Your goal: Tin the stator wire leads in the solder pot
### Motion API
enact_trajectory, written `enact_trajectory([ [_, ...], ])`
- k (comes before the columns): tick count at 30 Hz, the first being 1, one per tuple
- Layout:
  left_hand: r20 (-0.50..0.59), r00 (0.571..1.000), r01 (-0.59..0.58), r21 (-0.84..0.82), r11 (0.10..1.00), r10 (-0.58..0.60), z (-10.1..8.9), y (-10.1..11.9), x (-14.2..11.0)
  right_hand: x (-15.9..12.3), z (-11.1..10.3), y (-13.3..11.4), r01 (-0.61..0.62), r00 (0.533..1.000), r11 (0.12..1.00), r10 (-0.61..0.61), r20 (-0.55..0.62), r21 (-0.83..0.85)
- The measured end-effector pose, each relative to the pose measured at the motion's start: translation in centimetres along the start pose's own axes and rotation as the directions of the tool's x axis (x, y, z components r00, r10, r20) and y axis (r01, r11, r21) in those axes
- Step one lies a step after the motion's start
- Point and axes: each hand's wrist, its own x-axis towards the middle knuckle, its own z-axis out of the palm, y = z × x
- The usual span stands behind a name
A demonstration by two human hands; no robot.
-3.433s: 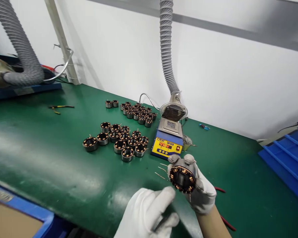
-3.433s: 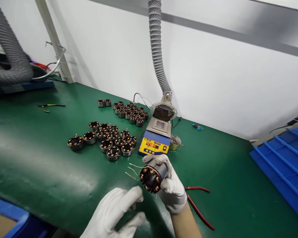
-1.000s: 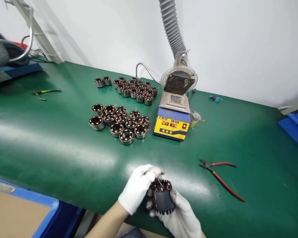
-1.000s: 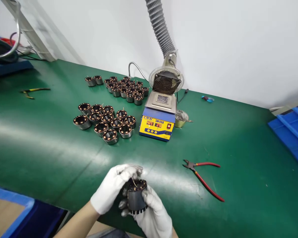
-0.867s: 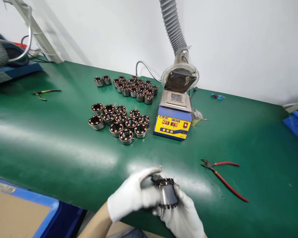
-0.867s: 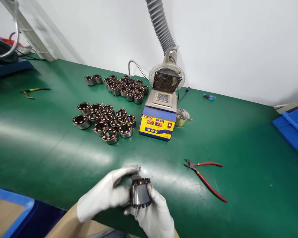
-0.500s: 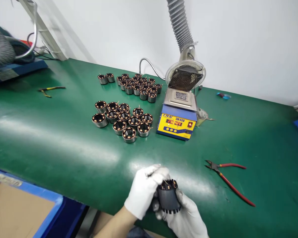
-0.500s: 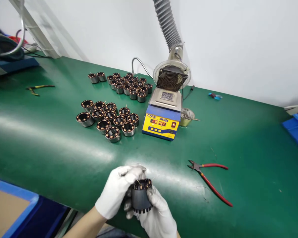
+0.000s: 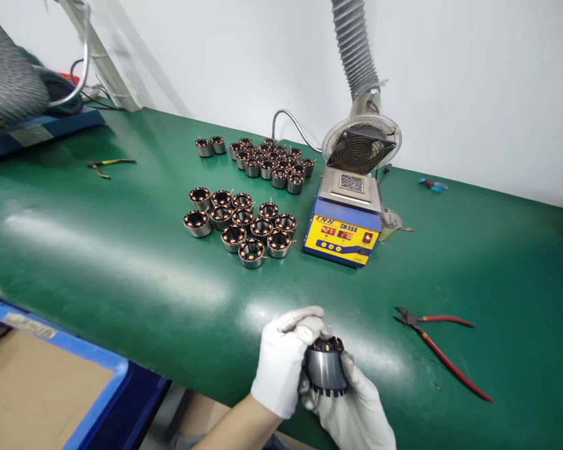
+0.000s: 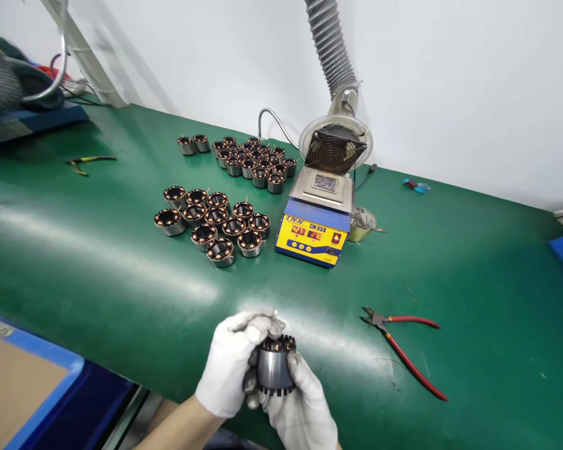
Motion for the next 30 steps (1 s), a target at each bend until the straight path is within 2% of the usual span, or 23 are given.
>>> enact_trajectory([
  [2, -0.145, 0.986, -0.089, -0.065, 0.994, 0.079, -0.8, 0.4, 0.7, 0.0, 0.3, -0.3, -0.011, 1.0, 0.999, 0.01, 0.028, 0.037],
  [3, -0.172, 0.979, -0.115, -0.052, 0.992, 0.105, -1.4, 0.5, 1.0, 0.1, 0.4, -0.4, -0.016, 0.999, 0.998, 0.014, 0.03, 0.059],
  [4, -0.137, 0.984, -0.114, -0.007, 0.994, 0.112, -2.0, 0.7, 1.1, 0.1, 0.5, -0.5, -0.018, 1.0, 0.997, 0.017, 0.017, 0.072],
  [5, -0.02, 0.995, -0.099, 0.085, 0.991, 0.101, -2.6, 0.8, 1.0, 0.2, 0.5, -0.6, -0.02, 1.0, 0.997, 0.02, -0.004, 0.075],
  [6, 0.144, 0.986, -0.112, 0.216, 0.97, 0.081, -3.1, 0.8, 0.8, 0.3, 0.5, -0.6, -0.021, 0.999, 0.998, 0.023, -0.029, 0.067],
  [7, 0.312, 0.948, -0.178, 0.347, 0.921, 0.065, -3.4, 0.8, 0.6, 0.4, 0.5, -0.6, -0.024, 0.998, 0.998, 0.027, -0.054, 0.055],
  [8, 0.455, 0.889, -0.28, 0.437, 0.855, 0.058, -3.5, 0.8, 0.3, 0.4, 0.4, -0.6, -0.026, 0.997, 0.999, 0.029, -0.076, 0.041],
  [9, 0.558, 0.828, -0.374, 0.484, 0.791, 0.051, -3.4, 0.8, 0.0, 0.4, 0.4, -0.6, -0.027, 0.996, 0.999, 0.029, -0.09, 0.031],
  [10, 0.605, 0.796, -0.419, 0.509, 0.752, 0.034, -3.2, 0.9, -0.2, 0.4, 0.3, -0.5, -0.03, 0.995, 0.999, 0.032, -0.092, 0.028],
  [11, 0.609, 0.793, -0.414, 0.524, 0.745, 0.012, -2.7, 1.0, -0.4, 0.4, 0.3, -0.5, -0.037, 0.995, 0.999, 0.039, -0.089, 0.026],
  [13, 0.529, 0.847, -0.291, 0.526, 0.799, -0.04, -1.6, 1.4, -0.7, 0.2, 0.2, -0.4, -0.047, 0.995, 0.999, 0.049, -0.083, 0.027],
  [15, 0.357, 0.932, -0.124, 0.47, 0.874, -0.06, -0.6, 1.6, -0.9, 0.0, 0.2, -0.3, -0.043, 0.997, 0.998, 0.045, -0.065, 0.034],
  [17, 0.194, 0.978, 0.01, 0.336, 0.942, -0.079, 0.1, 1.5, -0.9, -0.2, 0.1, -0.2, -0.058, 0.998, 0.998, 0.059, -0.034, 0.033],
  [20, 0.069, 0.986, 0.148, 0.024, 0.989, -0.149, 0.1, 0.9, -0.3, -0.3, 0.2, -0.3, -0.09, 0.996, 0.996, 0.09, 0.001, 0.022],
  [22, -0.031, 0.993, 0.105, -0.227, 0.968, -0.115, -0.2, 0.7, 0.3, -0.4, 0.5, -0.4, -0.082, 0.997, 0.996, 0.081, 0.008, 0.03],
  [23, -0.071, 0.993, 0.072, -0.298, 0.952, -0.097, -0.3, 0.7, 0.4, -0.4, 0.6, -0.4, -0.077, 0.997, 0.997, 0.077, 0.009, 0.029],
  [24, -0.068, 0.994, 0.062, -0.307, 0.95, -0.087, -0.5, 0.8, 0.4, -0.4, 0.8, -0.5, -0.08, 0.997, 0.997, 0.08, 0.003, 0.023],
  [25, -0.021, 0.996, 0.081, -0.261, 0.962, -0.089, -0.5, 1.1, 0.3, -0.4, 1.0, -0.5, -0.08, 0.997, 0.997, 0.081, -0.012, 0.009],
  [27, 0.134, 0.979, 0.162, -0.063, 0.985, -0.153, -0.5, 1.7, -0.4, -0.4, 1.3, -0.4, -0.059, 0.995, 0.998, 0.056, -0.079, -0.032],
  [28, 0.177, 0.965, 0.187, 0.044, 0.981, -0.192, -0.4, 1.9, -0.7, -0.4, 1.4, -0.2, -0.027, 0.993, 0.998, 0.02, -0.118, -0.06],
  [30, 0.153, 0.968, 0.173, 0.16, 0.972, -0.198, -0.5, 2.4, -1.0, -0.3, 1.4, 0.2, 0.08, 0.976, 0.984, -0.11, -0.188, -0.161],
])
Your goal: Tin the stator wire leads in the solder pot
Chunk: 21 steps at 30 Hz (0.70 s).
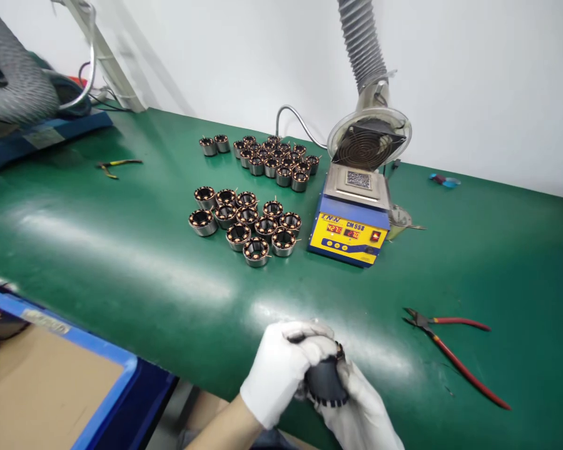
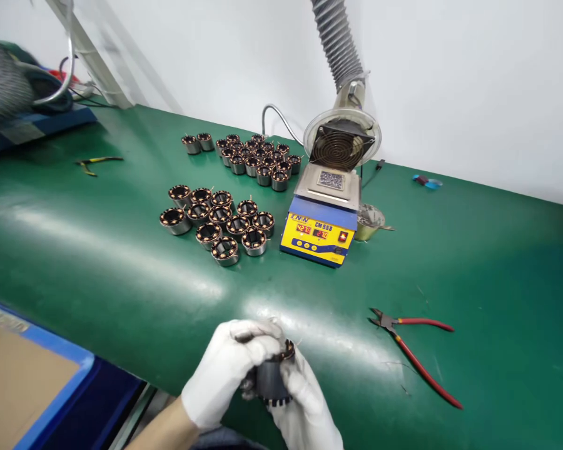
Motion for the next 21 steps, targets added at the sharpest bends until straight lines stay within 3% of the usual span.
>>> enact_trajectory([
  [3, -0.161, 0.979, -0.139, -0.054, 0.989, 0.128, -1.1, 0.1, 0.6, 0.0, -0.2, 1.1, 0.164, 0.966, 0.945, -0.212, -0.149, -0.281],
  [5, -0.191, 0.959, -0.237, -0.139, 0.962, 0.208, -2.2, -0.2, 1.3, 0.1, -0.4, 1.9, 0.208, 0.904, 0.847, -0.358, -0.235, -0.489],
  [7, -0.055, 0.981, -0.194, -0.121, 0.974, 0.188, -2.7, -0.8, 1.6, 0.4, -0.5, 2.6, 0.288, 0.824, 0.72, -0.522, -0.22, -0.631],
  [9, 0.128, 0.99, -0.07, 0.028, 0.997, 0.066, -2.4, -1.5, 1.6, 0.9, -0.7, 3.1, 0.359, 0.744, 0.562, -0.654, -0.135, -0.745],
  [10, 0.157, 0.987, -0.035, 0.076, 0.996, 0.023, -2.1, -1.8, 1.6, 1.1, -0.8, 3.3, 0.366, 0.716, 0.481, -0.693, -0.089, -0.797],
  [11, 0.141, 0.99, -0.02, 0.08, 0.997, 0.008, -1.7, -1.9, 1.5, 1.3, -0.8, 3.5, 0.357, 0.696, 0.41, -0.716, -0.054, -0.839],
  [13, 0.054, 0.998, -0.036, -0.068, 0.997, 0.04, -1.1, -1.8, 1.5, 1.6, -0.9, 3.7, 0.337, 0.669, 0.319, -0.743, -0.013, -0.886],
  [15, -0.055, 0.993, -0.114, -0.272, 0.955, 0.102, -1.1, -1.2, 1.6, 1.7, -1.0, 3.8, 0.339, 0.647, 0.293, -0.762, -0.004, -0.894],
  [16, -0.117, 0.983, -0.169, -0.295, 0.94, 0.14, -1.4, -0.7, 1.6, 1.7, -1.0, 3.8, 0.336, 0.638, 0.292, -0.77, -0.012, -0.895],
  [18, -0.163, 0.965, -0.229, -0.145, 0.963, 0.205, -2.1, 0.2, 1.5, 1.8, -1.0, 3.8, 0.33, 0.624, 0.297, -0.781, -0.029, -0.896],
  [21, -0.043, 0.991, -0.114, 0.233, 0.966, 0.128, -2.6, 0.9, 1.2, 1.7, -1.1, 3.8, 0.339, 0.625, 0.295, -0.78, -0.021, -0.893],
])
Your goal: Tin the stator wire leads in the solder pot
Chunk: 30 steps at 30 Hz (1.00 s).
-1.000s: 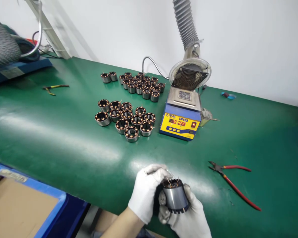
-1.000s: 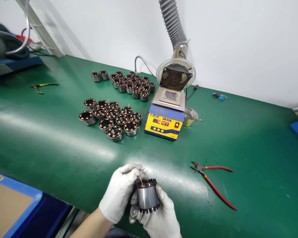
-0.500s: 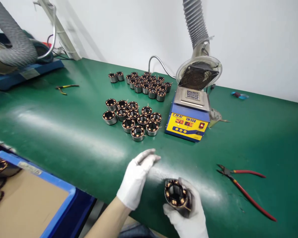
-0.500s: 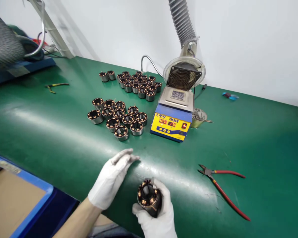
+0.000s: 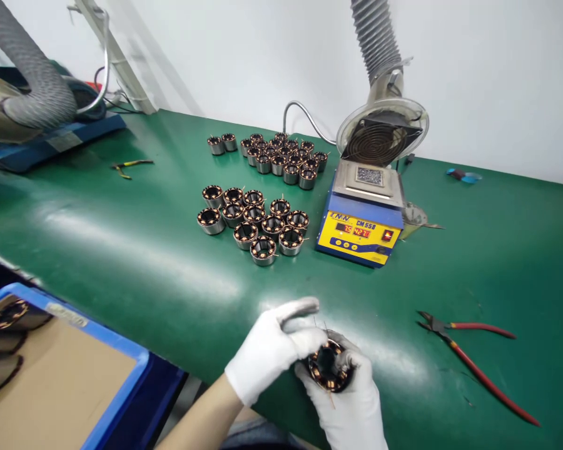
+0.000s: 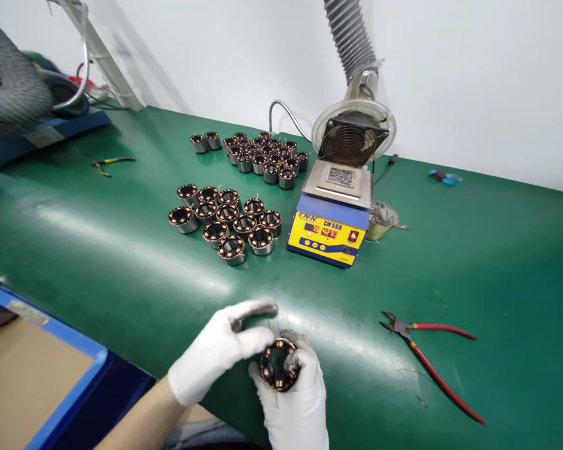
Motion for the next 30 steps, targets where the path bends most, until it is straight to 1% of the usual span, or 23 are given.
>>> enact_trajectory([
  [1, 0.033, 0.999, 0.031, 0.066, 0.997, -0.034, 0.1, 0.0, -0.1, 0.0, 0.0, 0.1, 0.004, 1.0, 1.0, -0.004, 0.01, -0.006],
  [2, 0.038, 0.998, 0.051, 0.088, 0.995, -0.054, 0.3, -0.1, -0.1, 0.0, -0.1, 0.2, 0.009, 1.0, 1.0, -0.009, 0.023, -0.013],
  [6, -0.036, 0.997, 0.075, 0.014, 0.997, -0.075, 1.5, -0.5, -0.1, 0.0, -0.2, 0.4, -0.018, 0.999, 1.0, 0.019, 0.051, -0.021],
  [8, -0.045, 0.993, 0.105, -0.008, 0.994, -0.105, 1.7, -0.4, 0.0, 0.0, -0.1, 0.2, -0.033, 0.999, 0.999, 0.033, 0.042, -0.004],
  [11, -0.041, 0.991, 0.127, -0.022, 0.992, -0.128, 1.3, -0.1, 0.0, -0.1, 0.0, -0.2, -0.022, 1.0, 0.999, 0.022, -0.003, 0.037],
  [14, -0.058, 0.993, 0.103, -0.058, 0.993, -0.106, 0.2, -0.2, -0.2, -0.2, 0.0, -0.4, -0.041, 0.999, 0.999, 0.042, -0.02, 0.024],
  [15, -0.033, 0.995, 0.092, -0.042, 0.995, -0.094, -0.1, -0.2, -0.3, -0.2, -0.1, -0.3, -0.05, 0.999, 0.999, 0.05, -0.01, 0.004],
  [17, 0.066, 0.996, 0.065, 0.029, 0.997, -0.067, -0.5, -0.2, -0.4, -0.2, -0.2, -0.2, -0.056, 0.998, 0.998, 0.057, 0.012, -0.033],
  [19, 0.161, 0.984, 0.063, 0.091, 0.994, -0.077, -0.4, 0.1, -0.3, -0.1, -0.3, -0.1, -0.056, 0.998, 0.996, 0.058, 0.019, -0.063],
  [21, 0.204, 0.973, 0.083, 0.12, 0.989, -0.106, -0.2, 0.6, 0.1, 0.1, -0.5, 0.0, -0.042, 0.998, 0.996, 0.045, 0.039, -0.082],
  [22, 0.202, 0.972, 0.091, 0.128, 0.988, -0.116, -0.1, 0.8, 0.3, 0.1, -0.5, 0.1, -0.039, 0.998, 0.995, 0.044, 0.051, -0.093],
  [23, 0.178, 0.978, 0.09, 0.126, 0.988, -0.112, 0.0, 0.9, 0.5, 0.2, -0.6, 0.1, -0.045, 0.997, 0.994, 0.051, 0.063, -0.103],
  [24, 0.121, 0.989, 0.076, 0.109, 0.991, -0.089, 0.0, 1.0, 0.7, 0.2, -0.6, 0.2, -0.062, 0.995, 0.992, 0.07, 0.069, -0.111],
  [25, 0.037, 0.998, 0.049, 0.084, 0.995, -0.053, -0.2, 1.0, 0.8, 0.2, -0.7, 0.2, -0.085, 0.993, 0.99, 0.093, 0.067, -0.116],
  [26, -0.067, 0.998, 0.019, 0.058, 0.998, -0.015, -0.4, 0.9, 0.8, 0.1, -0.7, 0.2, -0.102, 0.992, 0.988, 0.109, 0.06, -0.115],
  [27, -0.173, 0.985, -0.007, 0.04, 0.999, 0.013, -0.6, 0.6, 0.6, 0.1, -0.6, 0.2, -0.105, 0.993, 0.988, 0.111, 0.05, -0.108],
  [28, -0.251, 0.967, -0.022, 0.039, 0.999, 0.031, -0.9, 0.3, 0.4, 0.0, -0.6, 0.2, -0.093, 0.994, 0.991, 0.097, 0.042, -0.099],
  [29, -0.294, 0.954, -0.041, 0.064, 0.997, 0.058, -1.3, -0.2, 0.1, -0.1, -0.6, 0.1, -0.074, 0.996, 0.993, 0.078, 0.032, -0.095],
  [30, -0.296, 0.95, -0.068, 0.117, 0.991, 0.1, -1.7, -0.7, -0.3, 0.0, -0.6, 0.0, -0.06, 0.998, 0.994, 0.063, 0.027, -0.095],
])
